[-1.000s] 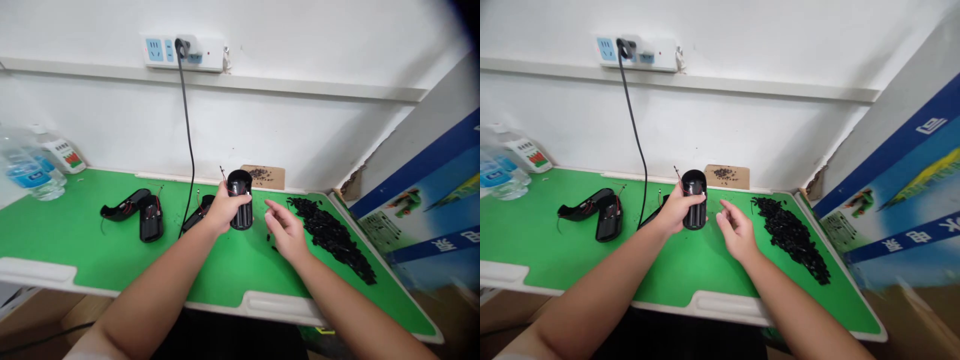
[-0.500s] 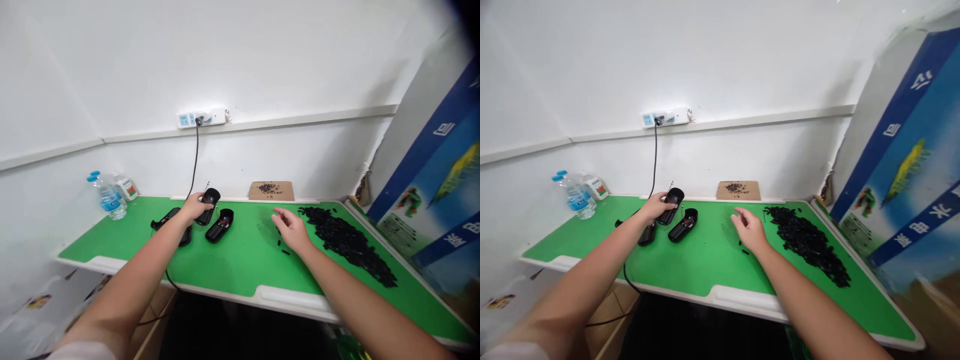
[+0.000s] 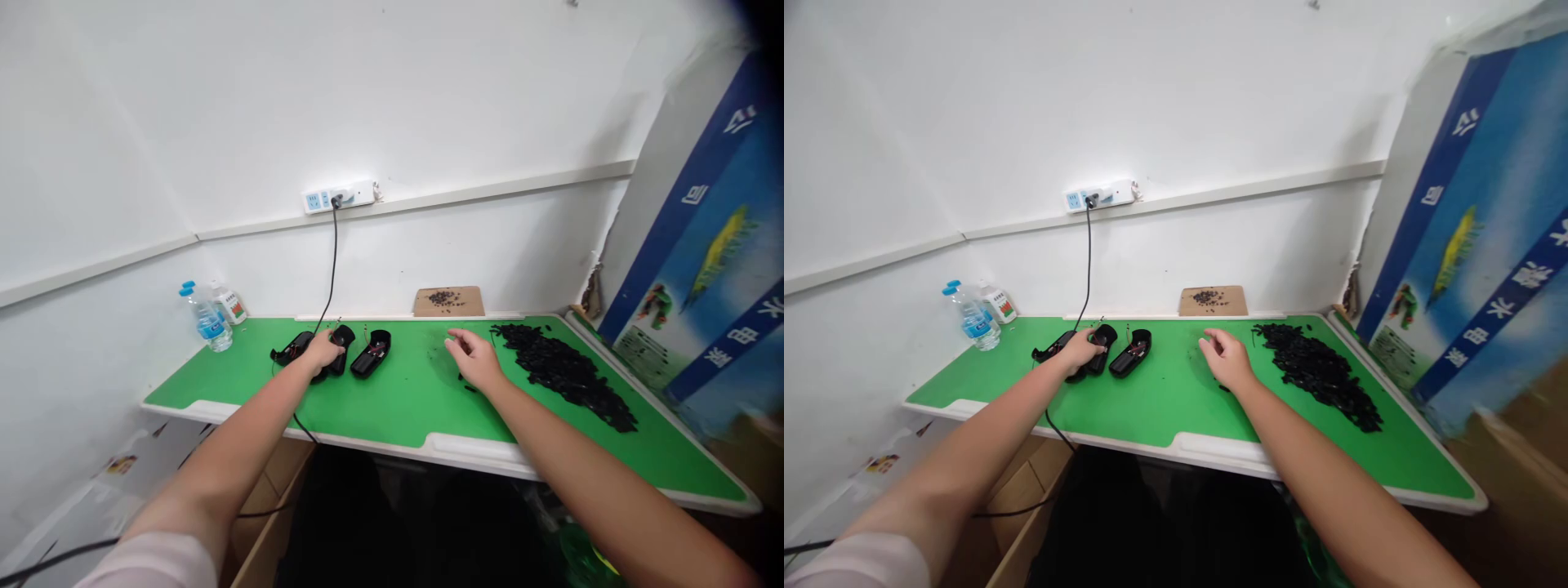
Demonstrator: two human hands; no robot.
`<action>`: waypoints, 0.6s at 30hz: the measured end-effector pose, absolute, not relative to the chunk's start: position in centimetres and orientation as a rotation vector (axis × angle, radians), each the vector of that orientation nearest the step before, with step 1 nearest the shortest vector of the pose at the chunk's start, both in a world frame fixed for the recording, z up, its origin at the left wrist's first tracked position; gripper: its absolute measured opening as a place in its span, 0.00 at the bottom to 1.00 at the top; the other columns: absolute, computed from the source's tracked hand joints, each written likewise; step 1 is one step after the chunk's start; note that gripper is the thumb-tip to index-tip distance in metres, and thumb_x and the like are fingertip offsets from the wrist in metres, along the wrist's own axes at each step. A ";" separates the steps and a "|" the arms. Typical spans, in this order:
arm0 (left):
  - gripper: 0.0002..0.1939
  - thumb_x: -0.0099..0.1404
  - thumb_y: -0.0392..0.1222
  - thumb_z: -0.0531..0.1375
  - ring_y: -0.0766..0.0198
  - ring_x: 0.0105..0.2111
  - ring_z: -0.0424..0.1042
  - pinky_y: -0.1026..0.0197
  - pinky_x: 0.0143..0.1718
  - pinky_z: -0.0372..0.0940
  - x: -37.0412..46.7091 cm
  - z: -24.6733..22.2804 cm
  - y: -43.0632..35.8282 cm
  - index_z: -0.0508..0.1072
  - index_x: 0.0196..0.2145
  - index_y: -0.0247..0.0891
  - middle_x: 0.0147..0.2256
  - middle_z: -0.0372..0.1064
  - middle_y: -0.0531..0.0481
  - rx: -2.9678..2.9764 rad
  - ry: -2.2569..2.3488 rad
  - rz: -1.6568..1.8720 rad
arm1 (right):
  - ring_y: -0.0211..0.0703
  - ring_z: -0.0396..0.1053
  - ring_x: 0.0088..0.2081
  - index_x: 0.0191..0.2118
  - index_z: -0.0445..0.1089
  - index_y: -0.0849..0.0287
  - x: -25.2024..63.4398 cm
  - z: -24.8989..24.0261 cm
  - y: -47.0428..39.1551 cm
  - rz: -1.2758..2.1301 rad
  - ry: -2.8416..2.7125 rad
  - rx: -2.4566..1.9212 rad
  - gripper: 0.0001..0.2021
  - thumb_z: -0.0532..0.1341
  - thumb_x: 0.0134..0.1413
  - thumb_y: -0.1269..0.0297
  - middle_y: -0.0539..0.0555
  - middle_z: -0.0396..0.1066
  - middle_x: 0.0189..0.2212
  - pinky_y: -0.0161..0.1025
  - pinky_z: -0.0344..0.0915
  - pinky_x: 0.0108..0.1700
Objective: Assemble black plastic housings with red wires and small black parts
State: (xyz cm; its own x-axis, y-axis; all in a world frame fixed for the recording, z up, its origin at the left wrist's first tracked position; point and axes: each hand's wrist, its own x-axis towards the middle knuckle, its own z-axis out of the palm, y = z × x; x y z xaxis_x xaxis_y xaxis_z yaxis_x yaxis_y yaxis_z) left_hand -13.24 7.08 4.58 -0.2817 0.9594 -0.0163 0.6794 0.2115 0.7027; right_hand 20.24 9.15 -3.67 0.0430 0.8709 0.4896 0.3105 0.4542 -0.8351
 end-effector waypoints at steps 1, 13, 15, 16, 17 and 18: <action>0.27 0.52 0.34 0.67 0.52 0.45 0.73 0.56 0.45 0.66 -13.2 4.6 7.0 0.70 0.50 0.34 0.46 0.74 0.37 1.572 2.083 0.790 | 0.42 0.63 0.27 0.43 0.74 0.65 20.3 -3.8 9.2 0.590 -1.517 -1.086 0.24 0.59 0.51 0.48 0.53 0.68 0.25 0.41 0.63 0.32; 0.28 0.59 0.44 0.61 0.37 0.57 0.62 0.49 0.56 0.56 -11.5 6.4 4.7 0.66 0.54 0.23 0.53 0.64 0.21 1.954 2.404 0.371 | 0.42 0.62 0.27 0.43 0.74 0.65 20.5 -3.8 9.4 0.584 -1.510 -1.098 0.24 0.59 0.51 0.48 0.52 0.67 0.24 0.41 0.63 0.32; 0.22 0.61 0.49 0.59 0.39 0.56 0.64 0.50 0.56 0.56 -10.3 6.6 4.3 0.72 0.47 0.28 0.51 0.67 0.25 2.032 2.336 0.348 | 0.41 0.63 0.27 0.43 0.74 0.65 20.5 -3.7 9.4 0.584 -1.518 -1.104 0.24 0.59 0.51 0.48 0.53 0.68 0.25 0.41 0.63 0.32; 0.21 0.62 0.52 0.58 0.39 0.55 0.65 0.50 0.55 0.57 -9.7 6.6 4.3 0.73 0.43 0.30 0.49 0.69 0.27 2.054 2.301 0.336 | 0.41 0.63 0.27 0.43 0.74 0.65 20.5 -3.6 9.4 0.583 -1.523 -1.104 0.24 0.59 0.51 0.48 0.53 0.68 0.25 0.41 0.63 0.32; 0.22 0.61 0.55 0.58 0.39 0.53 0.67 0.50 0.54 0.58 -9.0 6.4 4.4 0.74 0.40 0.31 0.47 0.70 0.28 2.061 2.272 0.324 | 0.41 0.63 0.27 0.42 0.74 0.65 20.5 -3.6 9.4 0.583 -1.527 -1.103 0.24 0.59 0.51 0.49 0.53 0.68 0.26 0.41 0.63 0.32; 0.23 0.60 0.58 0.58 0.39 0.51 0.69 0.50 0.52 0.60 -8.4 6.2 4.5 0.74 0.38 0.33 0.45 0.72 0.29 2.055 2.249 0.313 | 0.41 0.63 0.27 0.42 0.74 0.65 20.4 -3.6 9.5 0.582 -1.529 -1.102 0.24 0.59 0.51 0.49 0.53 0.68 0.26 0.40 0.63 0.32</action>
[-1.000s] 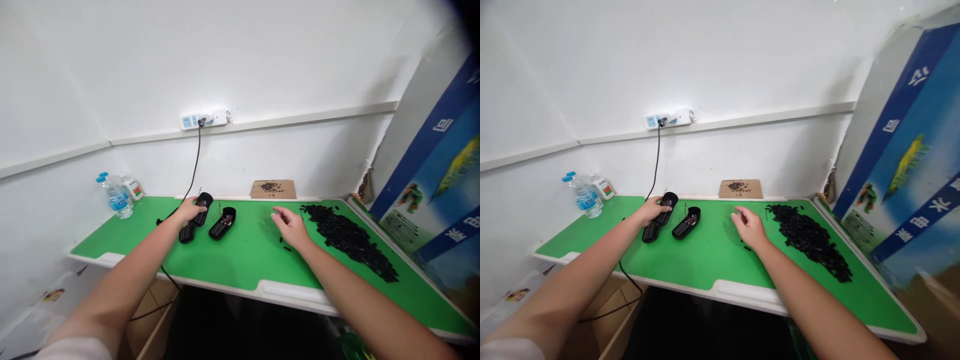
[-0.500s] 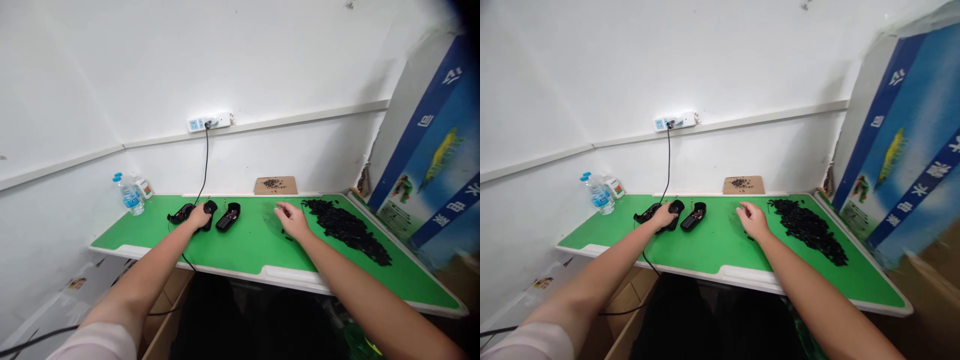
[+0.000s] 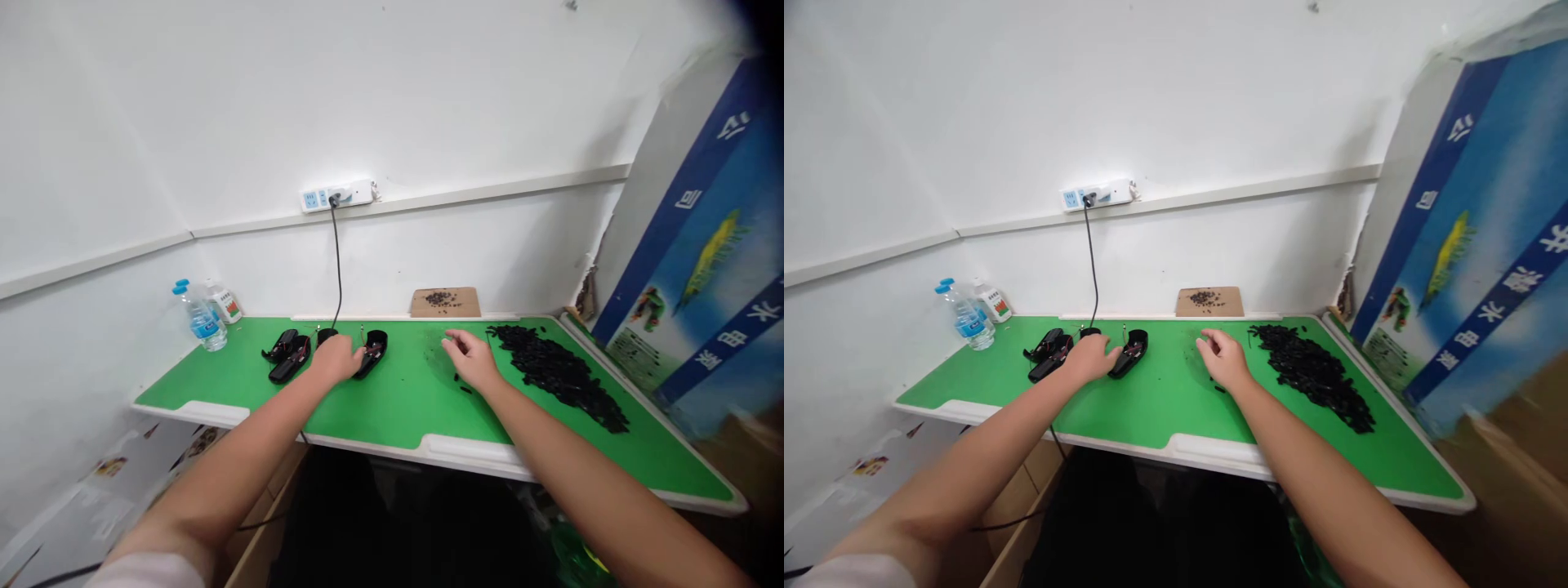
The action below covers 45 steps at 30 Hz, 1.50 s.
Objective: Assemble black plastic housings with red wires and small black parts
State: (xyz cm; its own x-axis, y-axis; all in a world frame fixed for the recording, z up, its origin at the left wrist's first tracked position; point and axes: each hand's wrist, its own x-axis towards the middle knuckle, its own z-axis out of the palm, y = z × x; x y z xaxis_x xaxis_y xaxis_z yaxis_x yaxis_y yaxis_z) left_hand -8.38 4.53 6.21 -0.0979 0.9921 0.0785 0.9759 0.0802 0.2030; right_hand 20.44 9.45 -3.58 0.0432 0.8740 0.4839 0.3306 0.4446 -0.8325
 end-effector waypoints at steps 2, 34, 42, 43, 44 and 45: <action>0.24 0.55 0.61 0.61 0.39 0.47 0.71 0.50 0.48 0.62 -7.3 5.6 5.1 0.74 0.34 0.34 0.42 0.73 0.30 2.016 2.217 0.296 | 0.41 0.63 0.27 0.42 0.74 0.65 20.5 -3.5 9.5 0.576 -1.524 -1.106 0.23 0.59 0.51 0.49 0.52 0.68 0.25 0.40 0.63 0.32; 0.26 0.56 0.44 0.68 0.60 0.29 0.75 0.58 0.27 0.71 8.3 3.4 6.2 0.65 0.49 0.38 0.38 0.73 0.44 1.023 0.731 0.979 | 0.44 0.70 0.35 0.47 0.73 0.59 24.1 0.5 10.8 1.182 -1.126 -0.709 0.24 0.62 0.49 0.48 0.56 0.74 0.38 0.38 0.67 0.32; 0.26 0.54 0.44 0.69 0.57 0.28 0.76 0.57 0.26 0.72 8.1 1.1 6.9 0.63 0.46 0.37 0.32 0.74 0.45 1.011 0.836 0.809 | 0.45 0.71 0.42 0.58 0.67 0.52 23.5 0.5 9.4 1.241 -1.349 -0.603 0.24 0.59 0.58 0.49 0.55 0.71 0.51 0.39 0.69 0.37; 0.26 0.53 0.44 0.69 0.57 0.28 0.76 0.57 0.26 0.72 8.1 1.0 6.9 0.63 0.46 0.37 0.32 0.74 0.45 1.005 0.836 0.805 | 0.45 0.71 0.42 0.58 0.66 0.51 23.5 0.4 9.4 1.254 -1.364 -0.606 0.24 0.58 0.58 0.49 0.55 0.71 0.51 0.38 0.69 0.35; 0.25 0.53 0.44 0.68 0.56 0.27 0.76 0.56 0.26 0.72 8.1 1.0 6.9 0.62 0.45 0.37 0.31 0.74 0.45 0.997 0.833 0.804 | 0.44 0.71 0.41 0.59 0.65 0.50 23.5 0.3 9.3 1.270 -1.372 -0.608 0.25 0.58 0.58 0.49 0.54 0.71 0.51 0.37 0.68 0.33; 0.25 0.54 0.44 0.68 0.56 0.27 0.76 0.56 0.25 0.72 8.1 1.0 6.9 0.62 0.45 0.38 0.31 0.74 0.45 0.987 0.825 0.803 | 0.44 0.71 0.40 0.59 0.64 0.50 23.6 0.2 9.3 1.283 -1.375 -0.605 0.25 0.58 0.58 0.49 0.54 0.70 0.51 0.36 0.68 0.32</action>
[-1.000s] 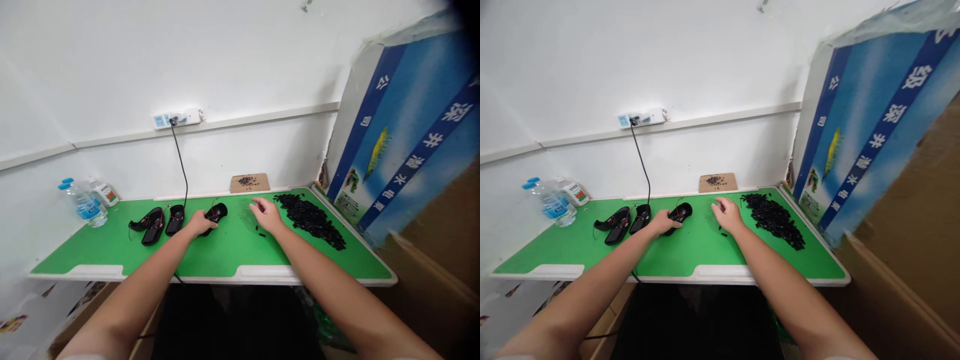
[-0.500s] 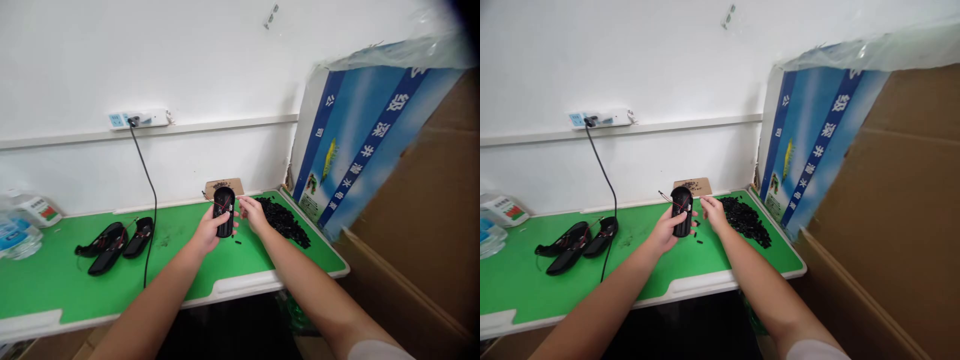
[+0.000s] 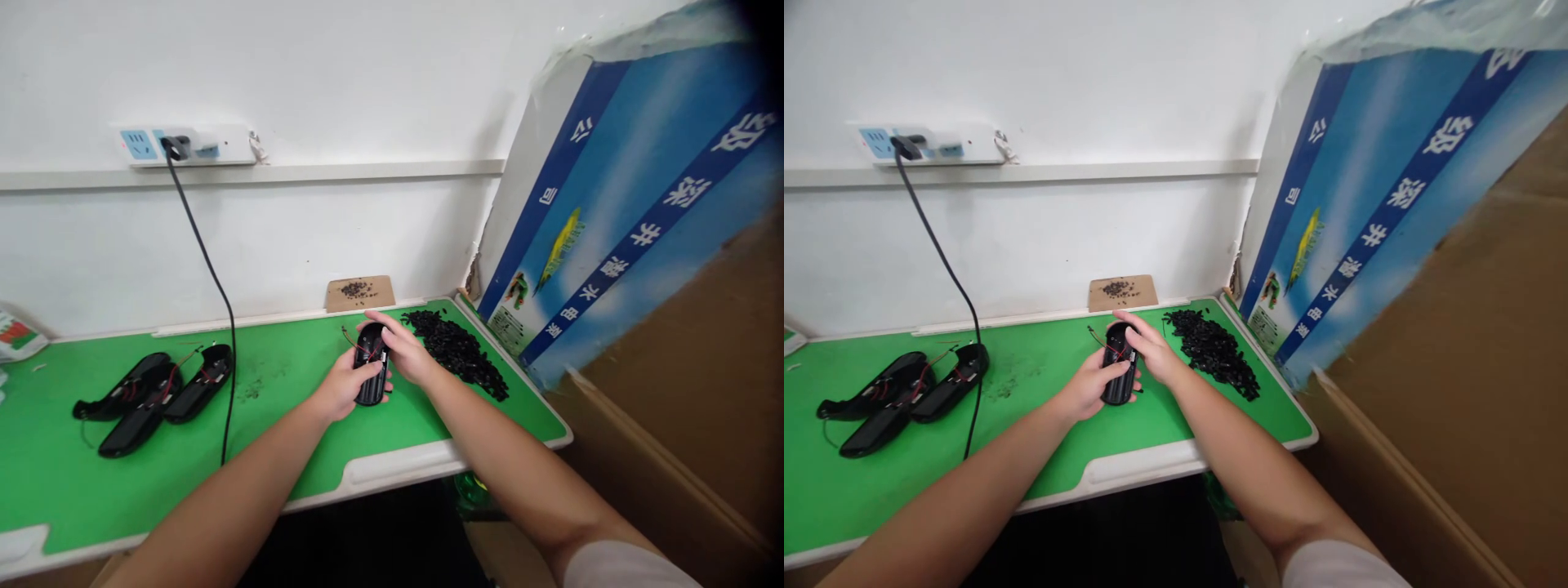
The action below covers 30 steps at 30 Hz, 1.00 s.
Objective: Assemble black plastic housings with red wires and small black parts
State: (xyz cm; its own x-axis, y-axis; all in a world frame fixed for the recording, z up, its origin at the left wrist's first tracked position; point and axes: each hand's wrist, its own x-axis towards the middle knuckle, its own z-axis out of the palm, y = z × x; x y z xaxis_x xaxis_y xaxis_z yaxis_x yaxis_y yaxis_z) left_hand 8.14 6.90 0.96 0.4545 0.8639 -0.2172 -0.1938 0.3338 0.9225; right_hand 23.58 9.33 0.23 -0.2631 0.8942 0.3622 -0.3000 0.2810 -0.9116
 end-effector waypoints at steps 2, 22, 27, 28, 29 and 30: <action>0.26 0.54 0.43 0.68 0.55 0.28 0.76 0.55 0.26 0.73 8.2 1.0 6.8 0.61 0.45 0.38 0.31 0.74 0.45 0.964 0.799 0.797 | 0.44 0.71 0.41 0.59 0.64 0.49 23.7 0.2 9.3 1.301 -1.377 -0.579 0.25 0.58 0.58 0.48 0.54 0.70 0.51 0.36 0.68 0.33; 0.26 0.56 0.38 0.65 0.56 0.29 0.75 0.51 0.26 0.73 8.1 1.3 6.4 0.60 0.50 0.44 0.31 0.72 0.48 0.913 0.797 0.807 | 0.49 0.68 0.49 0.57 0.65 0.50 23.4 0.3 9.0 1.283 -1.437 -0.514 0.25 0.59 0.57 0.47 0.55 0.69 0.52 0.45 0.69 0.47; 0.25 0.56 0.39 0.65 0.56 0.29 0.75 0.50 0.26 0.73 8.0 1.3 6.6 0.60 0.49 0.44 0.32 0.72 0.47 0.893 0.798 0.809 | 0.49 0.67 0.51 0.57 0.66 0.52 23.4 0.5 9.0 1.268 -1.466 -0.486 0.26 0.60 0.56 0.46 0.55 0.69 0.52 0.46 0.65 0.52; 0.25 0.56 0.40 0.65 0.55 0.29 0.75 0.50 0.26 0.73 7.9 1.3 6.6 0.60 0.49 0.43 0.32 0.72 0.47 0.892 0.797 0.804 | 0.48 0.67 0.50 0.57 0.66 0.52 23.4 0.5 9.0 1.269 -1.466 -0.482 0.26 0.60 0.56 0.46 0.55 0.69 0.52 0.46 0.65 0.52; 0.25 0.56 0.40 0.65 0.55 0.30 0.75 0.49 0.27 0.74 7.9 1.3 6.6 0.60 0.48 0.42 0.32 0.72 0.47 0.897 0.787 0.795 | 0.48 0.68 0.50 0.57 0.66 0.52 23.4 0.5 9.0 1.276 -1.461 -0.478 0.25 0.60 0.56 0.46 0.55 0.69 0.52 0.45 0.66 0.50; 0.25 0.56 0.40 0.66 0.55 0.30 0.75 0.48 0.27 0.74 7.8 1.3 6.6 0.61 0.48 0.41 0.33 0.72 0.47 0.907 0.768 0.785 | 0.48 0.69 0.48 0.57 0.65 0.51 23.4 0.5 9.0 1.288 -1.451 -0.473 0.25 0.60 0.56 0.47 0.55 0.69 0.52 0.44 0.68 0.47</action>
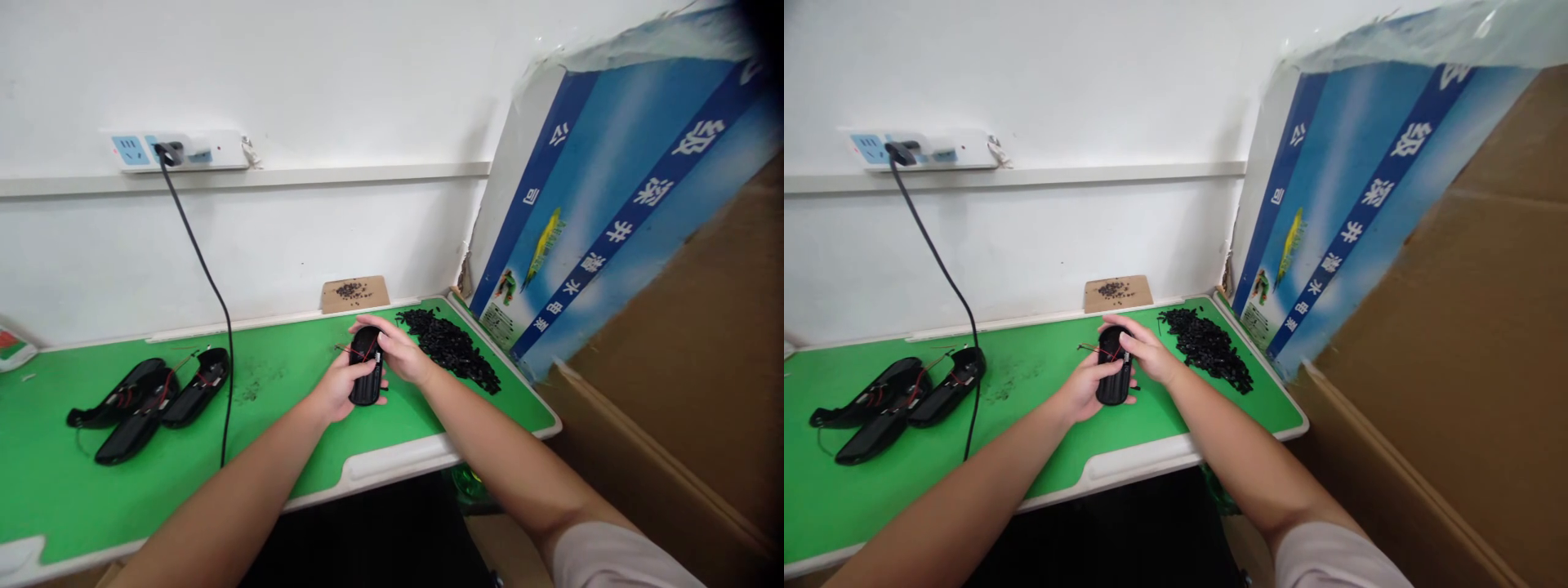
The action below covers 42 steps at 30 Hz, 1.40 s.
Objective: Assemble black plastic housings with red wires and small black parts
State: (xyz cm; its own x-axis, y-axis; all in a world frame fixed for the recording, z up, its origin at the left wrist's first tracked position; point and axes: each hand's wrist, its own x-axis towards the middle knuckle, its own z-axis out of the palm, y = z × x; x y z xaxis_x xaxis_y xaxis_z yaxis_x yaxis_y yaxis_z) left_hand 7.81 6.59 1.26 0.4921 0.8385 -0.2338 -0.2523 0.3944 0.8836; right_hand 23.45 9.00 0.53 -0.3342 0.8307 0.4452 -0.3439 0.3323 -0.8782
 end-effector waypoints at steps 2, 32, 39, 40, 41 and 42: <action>0.26 0.54 0.39 0.68 0.56 0.32 0.75 0.48 0.30 0.74 7.7 1.2 6.6 0.62 0.47 0.40 0.34 0.71 0.47 0.936 0.712 0.779 | 0.46 0.70 0.44 0.58 0.64 0.50 23.5 0.5 9.0 1.321 -1.429 -0.466 0.25 0.59 0.57 0.48 0.55 0.68 0.52 0.39 0.69 0.38; 0.25 0.48 0.39 0.69 0.57 0.21 0.74 0.57 0.22 0.70 8.2 1.6 6.7 0.63 0.41 0.37 0.27 0.72 0.51 0.954 0.856 0.976 | 0.46 0.68 0.48 0.59 0.62 0.50 22.6 -0.4 9.3 1.403 -1.419 -0.589 0.29 0.51 0.60 0.39 0.54 0.69 0.50 0.41 0.68 0.44; 0.25 0.49 0.44 0.69 0.61 0.19 0.73 0.60 0.19 0.69 8.0 2.5 6.5 0.62 0.41 0.39 0.28 0.72 0.53 0.913 0.826 0.957 | 0.50 0.65 0.55 0.59 0.63 0.51 22.3 -0.2 9.3 1.346 -1.412 -0.610 0.32 0.53 0.57 0.36 0.55 0.68 0.55 0.45 0.66 0.50; 0.25 0.49 0.43 0.69 0.62 0.19 0.72 0.61 0.19 0.69 7.9 2.7 6.5 0.63 0.41 0.39 0.28 0.72 0.53 0.905 0.827 0.959 | 0.51 0.64 0.56 0.59 0.64 0.51 22.3 -0.3 9.5 1.328 -1.405 -0.597 0.32 0.53 0.57 0.36 0.55 0.68 0.55 0.46 0.65 0.51; 0.24 0.49 0.42 0.69 0.63 0.18 0.72 0.61 0.19 0.69 7.8 2.8 6.6 0.63 0.41 0.39 0.28 0.72 0.53 0.894 0.830 0.959 | 0.51 0.63 0.57 0.58 0.64 0.52 22.4 -0.3 9.7 1.311 -1.393 -0.583 0.31 0.53 0.57 0.36 0.55 0.68 0.55 0.46 0.64 0.52; 0.24 0.50 0.42 0.69 0.63 0.18 0.72 0.62 0.19 0.69 7.7 2.9 6.8 0.63 0.41 0.39 0.28 0.72 0.53 0.883 0.832 0.956 | 0.51 0.63 0.57 0.57 0.65 0.52 22.6 -0.3 9.9 1.296 -1.379 -0.570 0.31 0.53 0.57 0.36 0.55 0.68 0.54 0.46 0.64 0.52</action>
State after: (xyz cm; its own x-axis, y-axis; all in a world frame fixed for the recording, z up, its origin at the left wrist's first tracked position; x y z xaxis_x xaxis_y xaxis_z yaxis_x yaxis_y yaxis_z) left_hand 7.67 6.75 2.87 0.3445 0.9186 -0.1937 -0.3194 0.3087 0.8960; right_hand 22.61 9.93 -0.34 -0.2788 0.8831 0.3774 -0.3221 0.2843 -0.9030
